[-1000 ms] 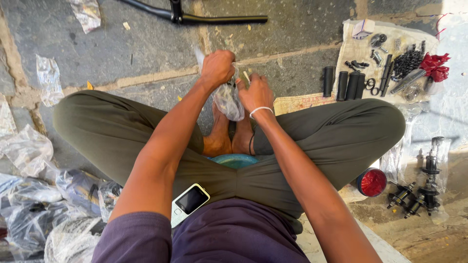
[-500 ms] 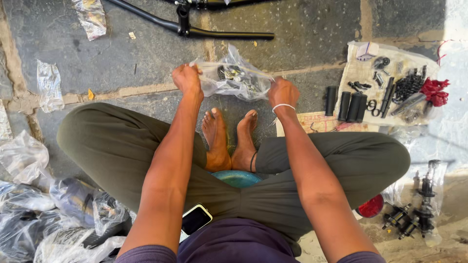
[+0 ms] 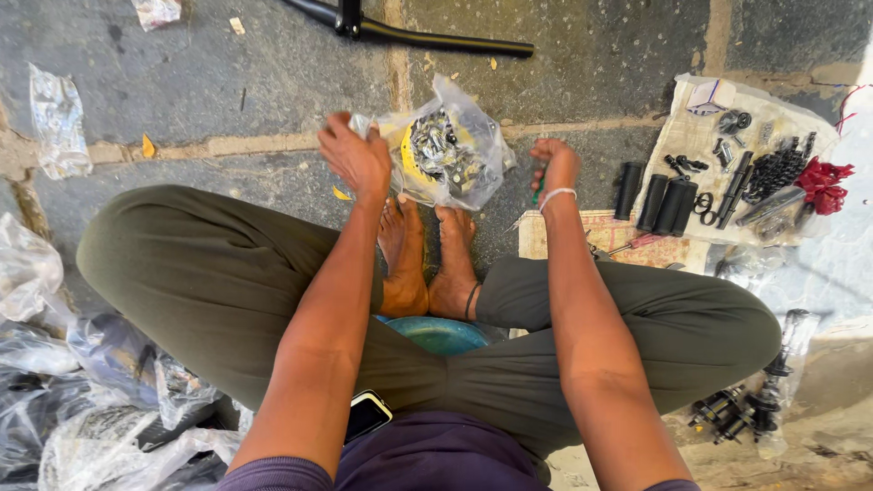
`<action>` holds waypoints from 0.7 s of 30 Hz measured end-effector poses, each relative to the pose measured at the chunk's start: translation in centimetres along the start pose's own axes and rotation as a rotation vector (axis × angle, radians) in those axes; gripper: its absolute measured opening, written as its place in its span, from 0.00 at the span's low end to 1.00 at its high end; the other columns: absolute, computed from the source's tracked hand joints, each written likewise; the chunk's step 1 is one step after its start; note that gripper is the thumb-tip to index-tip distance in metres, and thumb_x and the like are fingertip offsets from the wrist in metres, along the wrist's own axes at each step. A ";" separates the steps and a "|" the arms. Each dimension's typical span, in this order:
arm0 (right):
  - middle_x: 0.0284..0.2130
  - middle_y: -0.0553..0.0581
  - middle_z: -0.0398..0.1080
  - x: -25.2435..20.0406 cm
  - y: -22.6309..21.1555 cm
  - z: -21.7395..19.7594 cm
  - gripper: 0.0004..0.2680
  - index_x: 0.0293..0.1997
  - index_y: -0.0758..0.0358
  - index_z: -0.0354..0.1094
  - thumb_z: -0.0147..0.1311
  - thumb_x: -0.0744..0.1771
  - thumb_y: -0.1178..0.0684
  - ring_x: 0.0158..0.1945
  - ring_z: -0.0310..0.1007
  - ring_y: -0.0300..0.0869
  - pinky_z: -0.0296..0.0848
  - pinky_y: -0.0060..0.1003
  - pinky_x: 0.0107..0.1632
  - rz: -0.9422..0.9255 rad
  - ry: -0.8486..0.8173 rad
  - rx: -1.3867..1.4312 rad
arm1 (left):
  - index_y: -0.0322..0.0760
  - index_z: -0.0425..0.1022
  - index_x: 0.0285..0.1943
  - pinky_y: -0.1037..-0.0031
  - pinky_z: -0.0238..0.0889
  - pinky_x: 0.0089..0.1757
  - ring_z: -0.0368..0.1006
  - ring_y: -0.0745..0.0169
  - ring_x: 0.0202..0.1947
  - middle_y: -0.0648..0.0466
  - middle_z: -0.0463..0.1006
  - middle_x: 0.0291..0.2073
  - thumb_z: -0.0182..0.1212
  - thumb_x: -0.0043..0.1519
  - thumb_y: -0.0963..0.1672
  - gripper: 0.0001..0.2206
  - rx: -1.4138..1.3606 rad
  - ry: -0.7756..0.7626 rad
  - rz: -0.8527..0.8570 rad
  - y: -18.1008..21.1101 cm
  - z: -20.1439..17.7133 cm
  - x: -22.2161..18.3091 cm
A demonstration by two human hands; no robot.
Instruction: The person opens plastic bags to remove bicycle components like a disc brake rotor and a brake caliper. They then use a hex key to tighten small bolts on the caliper assembly while sitting on the floor surrounded by various bike parts.
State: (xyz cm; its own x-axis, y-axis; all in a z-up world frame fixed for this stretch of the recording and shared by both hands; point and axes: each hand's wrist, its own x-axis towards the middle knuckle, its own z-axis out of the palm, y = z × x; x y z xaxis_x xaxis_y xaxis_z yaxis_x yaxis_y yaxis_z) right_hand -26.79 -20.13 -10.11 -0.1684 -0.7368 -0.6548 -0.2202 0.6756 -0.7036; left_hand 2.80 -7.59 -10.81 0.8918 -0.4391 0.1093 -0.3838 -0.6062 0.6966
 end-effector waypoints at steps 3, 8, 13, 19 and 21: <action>0.28 0.57 0.76 0.9 0.1 0.9 0.09 0.39 0.65 0.76 0.58 0.63 0.51 0.29 0.71 0.42 0.69 0.39 0.32 -0.351 0.143 -0.307 | 0.31 0.72 0.47 0.55 0.65 0.48 0.66 0.46 0.49 0.43 0.68 0.43 0.62 0.48 0.34 0.17 0.010 -0.078 0.525 2.5 -3.0 -0.3; 0.33 0.69 0.77 3.2 2.8 3.5 0.10 0.39 0.67 0.77 0.58 0.63 0.50 0.38 0.78 0.56 0.73 0.46 0.44 -0.497 0.120 -0.664 | 0.32 0.71 0.49 0.57 0.68 0.50 0.69 0.42 0.50 0.42 0.72 0.44 0.62 0.59 0.37 0.10 -0.056 -0.520 0.671 3.9 -1.4 -2.5; 0.34 0.71 0.75 4.0 7.9 3.8 0.09 0.42 0.70 0.75 0.63 0.64 0.53 0.37 0.75 0.60 0.73 0.49 0.39 -0.721 0.179 -0.791 | 0.22 0.65 0.64 0.51 0.62 0.53 0.69 0.30 0.54 0.29 0.72 0.54 0.59 0.60 0.46 0.26 -0.112 -0.615 -0.007 1.9 2.5 -3.6; 0.22 0.48 0.63 0.5 5.2 3.6 0.05 0.33 0.59 0.66 0.60 0.65 0.54 0.21 0.58 0.34 0.57 0.32 0.20 0.057 -0.135 -0.061 | 0.24 0.66 0.67 0.57 0.59 0.59 0.68 0.32 0.62 0.30 0.72 0.60 0.57 0.62 0.52 0.30 -0.315 -0.830 -0.287 0.9 4.3 -2.2; 0.23 0.47 0.65 -0.4 3.3 4.0 0.05 0.33 0.59 0.67 0.60 0.65 0.55 0.21 0.59 0.33 0.58 0.31 0.20 0.064 -0.138 -0.021 | 0.23 0.66 0.67 0.61 0.58 0.60 0.69 0.40 0.63 0.33 0.74 0.60 0.59 0.60 0.51 0.31 -0.497 -0.845 -0.371 0.9 3.5 -2.1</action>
State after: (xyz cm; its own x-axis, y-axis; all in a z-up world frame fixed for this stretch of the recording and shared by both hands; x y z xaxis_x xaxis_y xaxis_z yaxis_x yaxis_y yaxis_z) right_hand -23.58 -17.54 -13.29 -0.0497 -0.6810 -0.7306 -0.2335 0.7191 -0.6545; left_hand -0.28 -9.53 -12.82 0.4020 -0.7177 -0.5686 0.1924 -0.5409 0.8188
